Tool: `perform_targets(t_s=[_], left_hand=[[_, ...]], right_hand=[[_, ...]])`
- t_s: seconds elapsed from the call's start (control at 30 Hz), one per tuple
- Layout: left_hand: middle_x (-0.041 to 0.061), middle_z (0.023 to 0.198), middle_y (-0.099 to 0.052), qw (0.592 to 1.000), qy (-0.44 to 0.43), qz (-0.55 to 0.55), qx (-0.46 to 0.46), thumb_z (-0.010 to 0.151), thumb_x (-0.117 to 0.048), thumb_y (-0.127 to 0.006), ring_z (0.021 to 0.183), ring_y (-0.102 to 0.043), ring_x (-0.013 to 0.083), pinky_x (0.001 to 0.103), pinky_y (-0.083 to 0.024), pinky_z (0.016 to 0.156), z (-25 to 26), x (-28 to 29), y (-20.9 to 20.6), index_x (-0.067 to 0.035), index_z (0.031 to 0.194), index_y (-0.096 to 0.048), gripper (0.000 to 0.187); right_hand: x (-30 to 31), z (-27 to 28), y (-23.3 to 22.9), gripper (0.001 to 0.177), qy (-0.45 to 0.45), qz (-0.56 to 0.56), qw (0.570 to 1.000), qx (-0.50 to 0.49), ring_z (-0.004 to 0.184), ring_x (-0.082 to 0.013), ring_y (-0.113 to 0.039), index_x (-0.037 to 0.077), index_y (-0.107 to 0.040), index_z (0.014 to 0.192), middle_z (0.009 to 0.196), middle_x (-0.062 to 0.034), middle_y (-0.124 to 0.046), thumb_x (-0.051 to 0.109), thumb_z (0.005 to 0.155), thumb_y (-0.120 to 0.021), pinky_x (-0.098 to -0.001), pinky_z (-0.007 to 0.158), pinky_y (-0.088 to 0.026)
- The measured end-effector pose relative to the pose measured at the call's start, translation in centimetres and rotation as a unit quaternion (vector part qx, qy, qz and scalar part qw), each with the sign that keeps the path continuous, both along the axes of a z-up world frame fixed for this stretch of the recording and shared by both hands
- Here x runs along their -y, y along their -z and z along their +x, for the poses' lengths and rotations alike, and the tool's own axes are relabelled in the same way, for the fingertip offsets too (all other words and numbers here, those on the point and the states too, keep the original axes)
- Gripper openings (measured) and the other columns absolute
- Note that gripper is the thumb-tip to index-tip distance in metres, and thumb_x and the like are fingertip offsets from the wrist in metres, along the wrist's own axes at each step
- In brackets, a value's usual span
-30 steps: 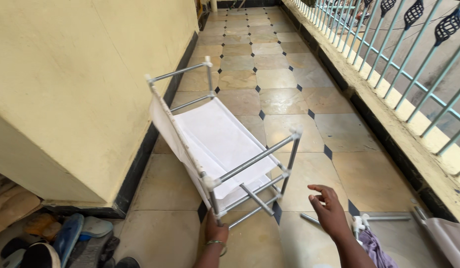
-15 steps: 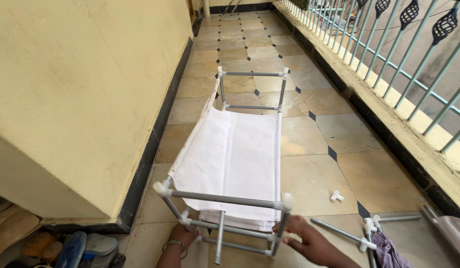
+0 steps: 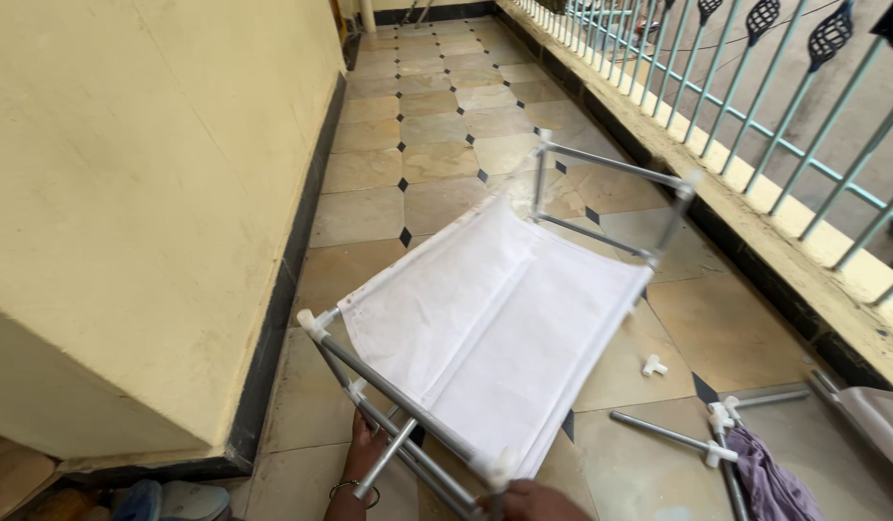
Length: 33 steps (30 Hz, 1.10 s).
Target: The person assembles a fabric shoe rack by sliding metal rods through fabric sleeves, attaching plastic corner connectors, and connecting vertical and horizontal tubes together by hand.
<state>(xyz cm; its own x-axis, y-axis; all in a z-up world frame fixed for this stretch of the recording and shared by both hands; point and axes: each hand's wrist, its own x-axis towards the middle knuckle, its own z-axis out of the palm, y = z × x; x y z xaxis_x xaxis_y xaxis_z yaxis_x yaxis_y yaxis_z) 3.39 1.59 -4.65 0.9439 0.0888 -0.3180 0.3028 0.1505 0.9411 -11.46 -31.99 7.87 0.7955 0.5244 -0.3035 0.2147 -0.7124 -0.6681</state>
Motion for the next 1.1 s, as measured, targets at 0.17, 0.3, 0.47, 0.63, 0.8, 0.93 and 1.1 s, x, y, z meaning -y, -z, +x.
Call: perform_targets(t_s=[0.17, 0.3, 0.47, 0.63, 0.8, 0.93, 1.1], left_hand=[[0.001, 0.129, -0.059, 0.997, 0.033, -0.063, 0.001, 0.095, -0.023, -0.067, 0.102, -0.053, 0.0115, 0.031, -0.046, 0.091, -0.7, -0.7, -1.7, -0.025, 0.160, -0.036, 0.073], [0.009, 0.118, -0.068, 0.989, -0.039, -0.135, -0.039, 0.102, -0.043, -0.055, 0.076, -0.053, 0.0136, 0.032, -0.050, 0.075, -1.1, -3.9, -3.8, -0.012, 0.149, -0.056, 0.056], [0.009, 0.113, -0.069, 0.971, -0.217, -0.101, 0.002, 0.102, -0.031, -0.058, 0.088, -0.059, 0.0147, 0.033, -0.044, 0.078, -1.6, -8.4, -10.3, -0.013, 0.139, -0.056, 0.042], [0.005, 0.117, -0.066, 0.942, -0.290, -0.119, 0.122, 0.101, -0.027, -0.058, 0.105, -0.063, 0.0173, 0.033, -0.049, 0.087, -3.6, -9.2, -21.3, -0.013, 0.132, -0.057, 0.033], [0.001, 0.118, -0.066, 0.937, -0.308, -0.118, 0.118, 0.099, -0.026, -0.058, 0.107, -0.064, 0.0139, 0.033, -0.050, 0.091, -7.5, -4.8, -27.9, -0.014, 0.124, -0.061, 0.028], [0.000, 0.115, -0.065, 0.906, -0.347, -0.188, 0.155, 0.099, -0.021, -0.060, 0.106, -0.061, 0.0118, 0.033, -0.045, 0.089, -9.2, -0.5, -26.9, -0.014, 0.121, -0.060, 0.024], [0.002, 0.107, -0.069, 0.870, -0.426, -0.158, 0.193, 0.100, -0.016, -0.057, 0.101, -0.061, 0.0112, 0.035, -0.042, 0.087, -9.3, 0.1, -26.0, -0.013, 0.116, -0.061, 0.017]], right_hand=[[-6.6, 1.6, 5.1, 0.038, 0.124, 0.170, 0.966, -0.148, 0.131, -0.0216, -0.064, 0.020, -0.067, 0.137, 0.135, -0.0064, -0.071, 0.033, 0.101, -0.064, -0.0314, 0.114, -0.044], [-10.9, 1.1, 2.4, 0.023, -0.039, 0.107, 0.987, 0.112, 0.120, -0.0321, -0.067, 0.007, -0.067, 0.120, 0.131, -0.0120, -0.064, 0.022, 0.103, -0.059, -0.0394, 0.098, -0.055], [-15.5, 1.9, -8.9, 0.024, -0.019, 0.147, 0.975, 0.167, 0.101, -0.0388, -0.065, 0.005, -0.065, 0.111, 0.113, -0.0158, -0.062, 0.016, 0.092, -0.073, -0.0478, 0.086, -0.054], [-13.6, 5.7, -9.4, 0.024, 0.108, 0.201, 0.947, 0.227, 0.091, -0.0298, -0.071, 0.014, -0.071, 0.108, 0.106, -0.0082, -0.072, 0.009, 0.085, -0.073, -0.0396, 0.078, -0.057], [-5.8, 13.7, -7.7, 0.024, 0.262, 0.114, 0.921, 0.265, 0.083, -0.0200, -0.071, 0.013, -0.069, 0.112, 0.111, -0.0072, -0.068, 0.014, 0.088, -0.074, -0.0360, 0.077, -0.058], [-2.4, 17.4, -6.7, 0.044, 0.511, 0.482, 0.702, -0.117, 0.090, -0.0272, -0.068, 0.005, -0.046, 0.138, 0.125, -0.0144, -0.053, 0.008, 0.097, -0.062, -0.0368, 0.076, -0.062], [-1.1, 19.9, -4.5, 0.046, 0.582, 0.560, 0.547, -0.221, 0.090, -0.0326, -0.075, -0.004, -0.039, 0.141, 0.131, -0.0205, -0.052, 0.013, 0.102, -0.057, -0.0291, 0.065, -0.060]])
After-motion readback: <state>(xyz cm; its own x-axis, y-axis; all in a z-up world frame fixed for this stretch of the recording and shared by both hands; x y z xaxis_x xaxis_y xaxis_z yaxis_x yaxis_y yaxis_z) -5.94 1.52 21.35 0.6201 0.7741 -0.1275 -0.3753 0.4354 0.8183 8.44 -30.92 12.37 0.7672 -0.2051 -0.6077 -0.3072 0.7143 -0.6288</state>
